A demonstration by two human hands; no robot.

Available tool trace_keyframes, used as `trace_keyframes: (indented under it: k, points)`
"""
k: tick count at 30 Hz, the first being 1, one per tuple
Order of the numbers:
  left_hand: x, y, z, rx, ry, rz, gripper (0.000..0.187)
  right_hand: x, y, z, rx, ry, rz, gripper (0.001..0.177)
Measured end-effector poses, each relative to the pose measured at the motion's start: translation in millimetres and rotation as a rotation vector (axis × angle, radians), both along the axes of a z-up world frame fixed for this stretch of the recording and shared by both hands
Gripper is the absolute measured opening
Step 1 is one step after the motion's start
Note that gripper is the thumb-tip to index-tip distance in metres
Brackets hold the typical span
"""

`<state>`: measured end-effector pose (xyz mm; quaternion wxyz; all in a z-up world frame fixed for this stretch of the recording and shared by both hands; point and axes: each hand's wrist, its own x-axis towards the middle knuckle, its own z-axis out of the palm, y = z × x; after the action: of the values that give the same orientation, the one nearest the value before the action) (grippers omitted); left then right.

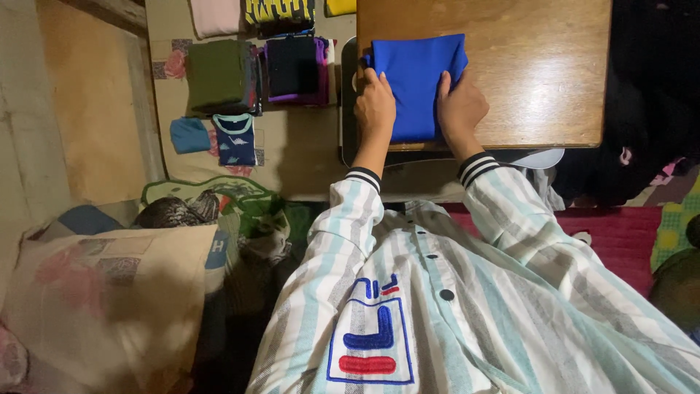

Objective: The recorder is folding several items of clothing on a small wooden board placed on a bed.

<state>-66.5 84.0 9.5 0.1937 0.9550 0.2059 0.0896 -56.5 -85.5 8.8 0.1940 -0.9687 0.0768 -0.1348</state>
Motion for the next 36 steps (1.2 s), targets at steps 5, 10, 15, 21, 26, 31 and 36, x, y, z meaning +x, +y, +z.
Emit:
trace_keyframes:
  k: [5,10,15,21,26,31,36]
  points:
    - [0,0,-3,-0.027,-0.016,-0.005,0.030,1,0,2,-0.017,0.024,-0.003,0.040]
    - [-1,-1,0,-0.017,0.015,0.009,0.031,0,0,3,-0.047,0.001,0.002,0.040]
    - [-2,2,9,-0.049,-0.010,-0.011,0.032,-1,4,16,0.023,0.056,-0.009,0.040]
    - [2,10,5,-0.108,0.024,-0.023,0.034,3,2,6,-0.095,0.074,-0.039,0.042]
    - [0,15,-1,-0.237,0.044,-0.030,0.035,1,-4,-4,-0.102,0.082,-0.043,0.046]
    - [1,25,8,-0.346,0.068,-0.064,0.034,-3,-3,-14,-0.153,0.050,-0.037,0.048]
    - [-3,29,2,-0.440,0.035,-0.108,0.029,-11,10,-3,-0.167,-0.019,0.024,0.039]
